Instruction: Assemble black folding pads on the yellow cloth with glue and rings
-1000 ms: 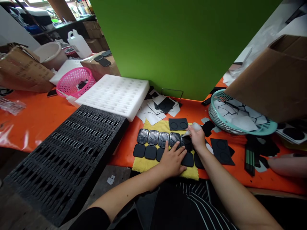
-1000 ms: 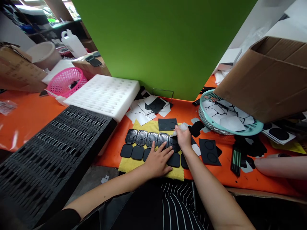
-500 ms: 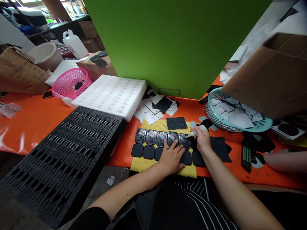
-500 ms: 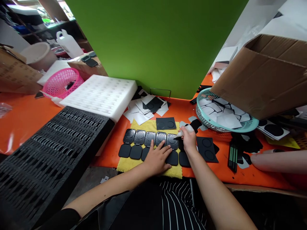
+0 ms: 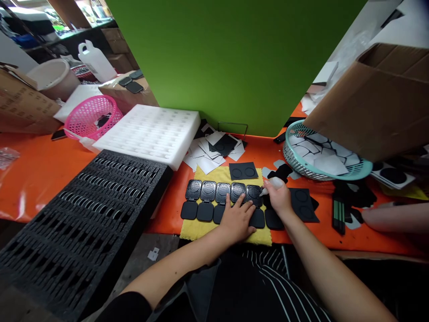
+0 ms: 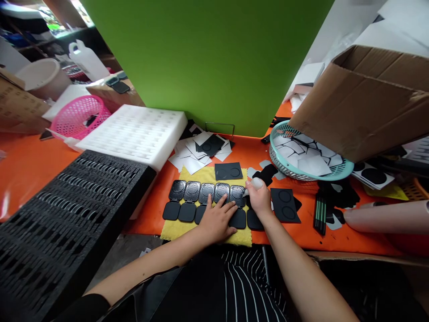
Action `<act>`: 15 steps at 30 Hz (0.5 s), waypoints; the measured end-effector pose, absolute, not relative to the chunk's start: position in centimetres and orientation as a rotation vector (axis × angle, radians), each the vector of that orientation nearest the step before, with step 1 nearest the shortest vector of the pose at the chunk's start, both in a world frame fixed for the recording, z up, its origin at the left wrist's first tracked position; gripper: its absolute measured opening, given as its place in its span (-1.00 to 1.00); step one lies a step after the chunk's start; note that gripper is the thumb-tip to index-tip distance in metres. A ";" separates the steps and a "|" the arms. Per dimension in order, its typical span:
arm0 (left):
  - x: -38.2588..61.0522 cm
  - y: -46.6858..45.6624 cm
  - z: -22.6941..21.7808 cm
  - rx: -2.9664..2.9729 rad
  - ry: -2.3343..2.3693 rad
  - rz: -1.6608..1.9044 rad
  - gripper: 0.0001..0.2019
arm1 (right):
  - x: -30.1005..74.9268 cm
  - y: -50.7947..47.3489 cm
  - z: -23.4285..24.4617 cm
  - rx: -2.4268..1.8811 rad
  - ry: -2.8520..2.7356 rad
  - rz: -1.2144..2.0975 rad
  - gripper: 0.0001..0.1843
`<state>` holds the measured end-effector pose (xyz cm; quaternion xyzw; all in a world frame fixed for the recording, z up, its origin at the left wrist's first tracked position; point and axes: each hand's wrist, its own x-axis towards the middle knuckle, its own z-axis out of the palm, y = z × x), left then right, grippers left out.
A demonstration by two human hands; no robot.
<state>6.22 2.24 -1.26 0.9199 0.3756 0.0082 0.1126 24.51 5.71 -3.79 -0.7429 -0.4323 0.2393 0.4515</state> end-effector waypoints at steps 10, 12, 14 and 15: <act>8.8 1.8 -0.6 2.827 0.888 0.099 -0.41 | 27.1 8.1 -5.0 -1.666 -0.721 0.675 -0.64; 9.5 1.8 -0.8 2.834 0.867 0.091 -0.43 | 26.9 8.2 -4.8 -1.685 -0.780 0.662 -0.65; 10.0 1.8 -1.1 2.832 0.876 0.094 -0.44 | 26.7 8.2 -4.5 -1.705 -0.844 0.643 -0.67; 10.2 1.8 -1.2 2.830 0.882 0.098 -0.44 | 26.7 8.1 -4.4 -1.715 -0.869 0.631 -0.68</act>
